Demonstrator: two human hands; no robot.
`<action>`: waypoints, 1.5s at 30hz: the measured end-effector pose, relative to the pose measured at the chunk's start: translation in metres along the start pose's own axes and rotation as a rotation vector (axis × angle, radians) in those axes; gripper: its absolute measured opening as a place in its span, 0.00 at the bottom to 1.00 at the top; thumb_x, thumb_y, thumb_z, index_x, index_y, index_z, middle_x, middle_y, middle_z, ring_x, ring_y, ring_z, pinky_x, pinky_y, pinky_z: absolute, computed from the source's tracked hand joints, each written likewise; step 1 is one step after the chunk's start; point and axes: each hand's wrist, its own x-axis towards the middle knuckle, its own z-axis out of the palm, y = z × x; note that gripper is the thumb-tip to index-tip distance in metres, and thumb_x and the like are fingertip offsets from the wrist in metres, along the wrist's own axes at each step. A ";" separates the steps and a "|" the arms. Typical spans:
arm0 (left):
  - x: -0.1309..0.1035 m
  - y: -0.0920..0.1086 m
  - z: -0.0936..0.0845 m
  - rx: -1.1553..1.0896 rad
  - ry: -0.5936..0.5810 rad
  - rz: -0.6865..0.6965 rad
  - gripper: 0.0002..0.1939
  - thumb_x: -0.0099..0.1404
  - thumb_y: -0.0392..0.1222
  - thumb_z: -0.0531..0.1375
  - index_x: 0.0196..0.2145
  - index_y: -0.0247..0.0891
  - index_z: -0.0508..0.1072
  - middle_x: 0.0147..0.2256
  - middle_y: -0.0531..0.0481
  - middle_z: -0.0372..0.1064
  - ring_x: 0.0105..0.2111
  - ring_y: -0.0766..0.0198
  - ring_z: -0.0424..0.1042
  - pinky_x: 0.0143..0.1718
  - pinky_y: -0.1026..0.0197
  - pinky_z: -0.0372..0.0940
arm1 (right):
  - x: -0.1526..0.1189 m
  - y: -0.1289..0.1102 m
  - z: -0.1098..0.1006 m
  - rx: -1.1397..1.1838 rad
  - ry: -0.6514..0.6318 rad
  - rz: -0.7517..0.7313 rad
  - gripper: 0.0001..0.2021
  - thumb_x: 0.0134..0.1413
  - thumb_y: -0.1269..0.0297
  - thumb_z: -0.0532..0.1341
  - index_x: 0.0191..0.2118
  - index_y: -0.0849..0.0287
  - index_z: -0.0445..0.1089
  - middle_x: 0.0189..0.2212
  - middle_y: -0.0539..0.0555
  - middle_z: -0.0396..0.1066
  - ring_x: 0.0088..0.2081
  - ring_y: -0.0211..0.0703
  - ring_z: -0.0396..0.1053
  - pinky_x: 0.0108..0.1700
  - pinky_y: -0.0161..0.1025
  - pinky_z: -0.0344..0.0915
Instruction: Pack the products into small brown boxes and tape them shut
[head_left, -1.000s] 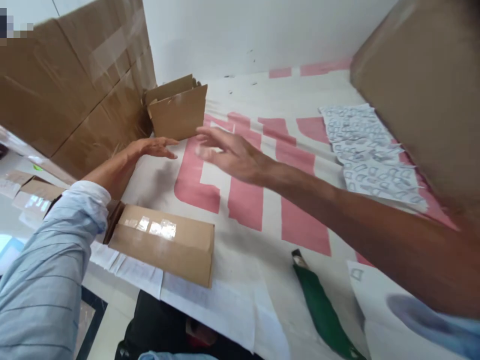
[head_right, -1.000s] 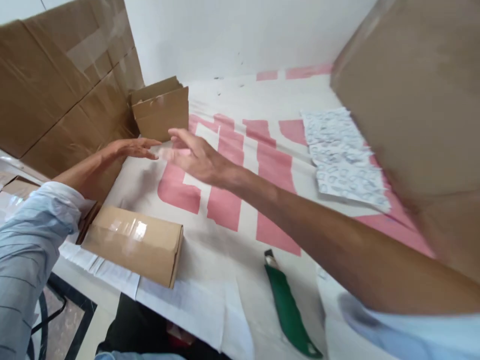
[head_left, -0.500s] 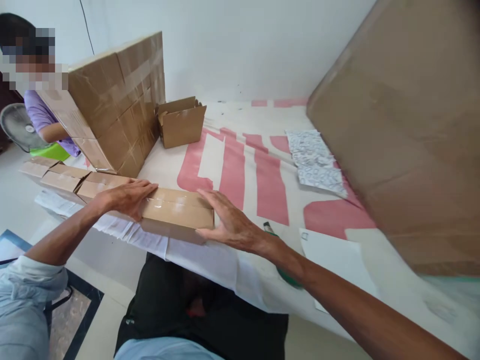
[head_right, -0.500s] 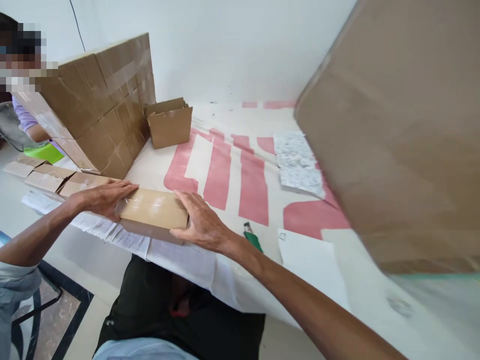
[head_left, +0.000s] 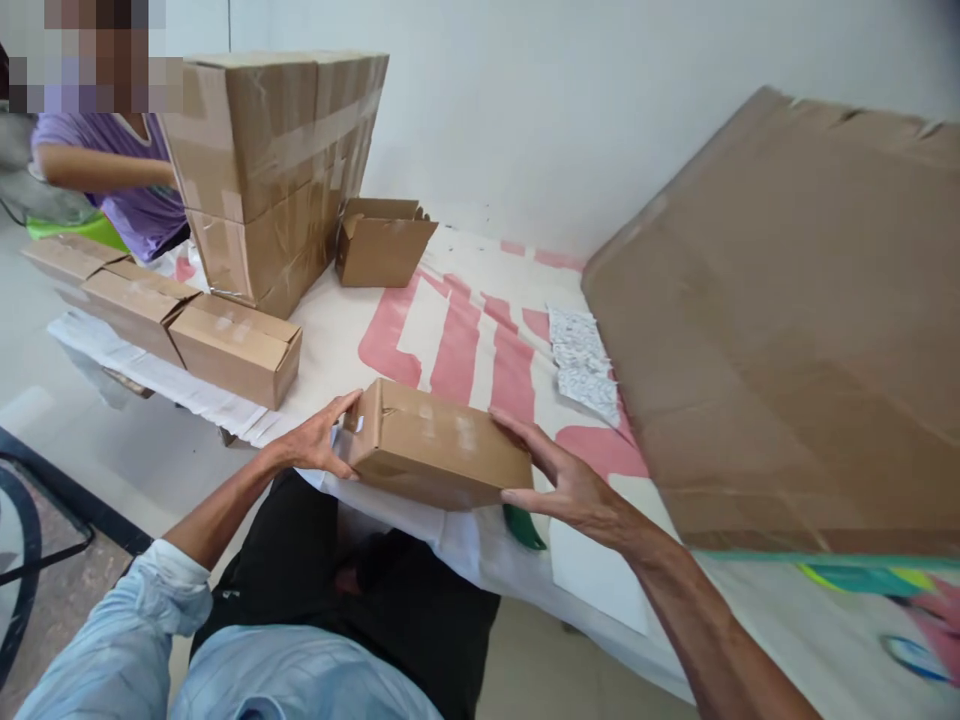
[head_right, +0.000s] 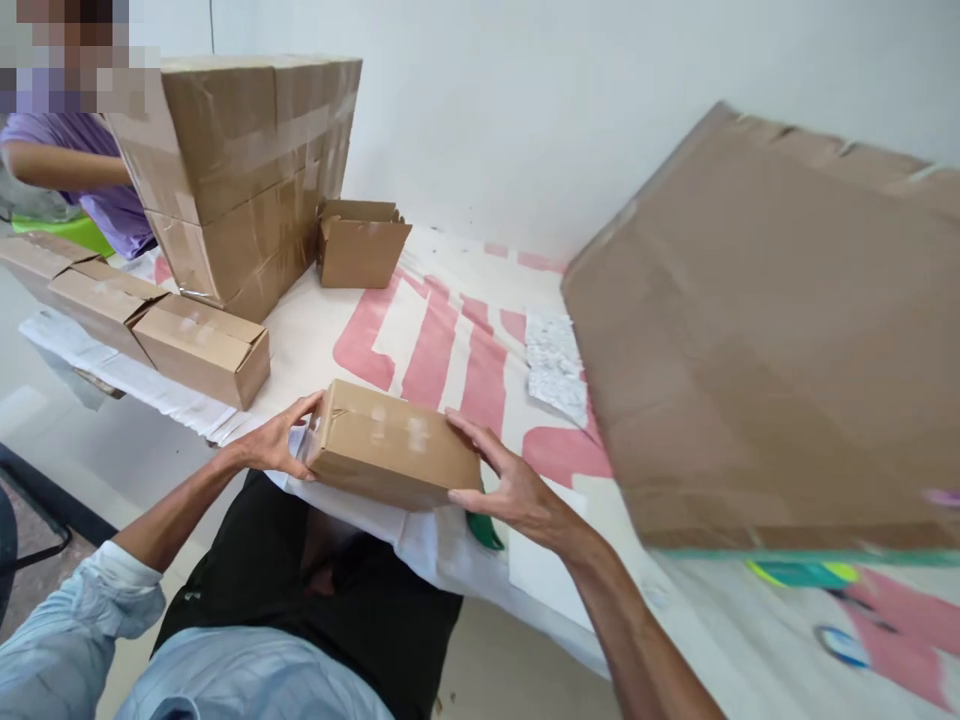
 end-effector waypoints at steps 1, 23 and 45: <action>0.000 0.001 0.007 -0.017 0.038 0.016 0.75 0.45 0.63 0.80 0.79 0.40 0.47 0.75 0.29 0.50 0.75 0.34 0.53 0.73 0.35 0.55 | -0.002 0.001 -0.002 -0.004 -0.003 0.011 0.50 0.49 0.37 0.74 0.75 0.46 0.62 0.75 0.61 0.60 0.74 0.69 0.60 0.75 0.62 0.59; -0.003 0.102 0.045 0.359 0.221 0.132 0.65 0.45 0.51 0.80 0.75 0.46 0.54 0.66 0.34 0.60 0.65 0.31 0.61 0.65 0.28 0.61 | 0.014 -0.180 0.024 -1.062 0.012 -0.608 0.05 0.65 0.68 0.68 0.36 0.56 0.80 0.40 0.57 0.78 0.44 0.52 0.72 0.46 0.48 0.66; 0.000 0.120 0.043 0.468 0.173 0.097 0.59 0.49 0.51 0.78 0.73 0.43 0.56 0.64 0.36 0.62 0.62 0.36 0.64 0.62 0.34 0.64 | 0.017 -0.174 0.012 -0.837 0.057 -0.703 0.13 0.73 0.72 0.56 0.34 0.57 0.70 0.33 0.55 0.71 0.36 0.45 0.68 0.40 0.40 0.64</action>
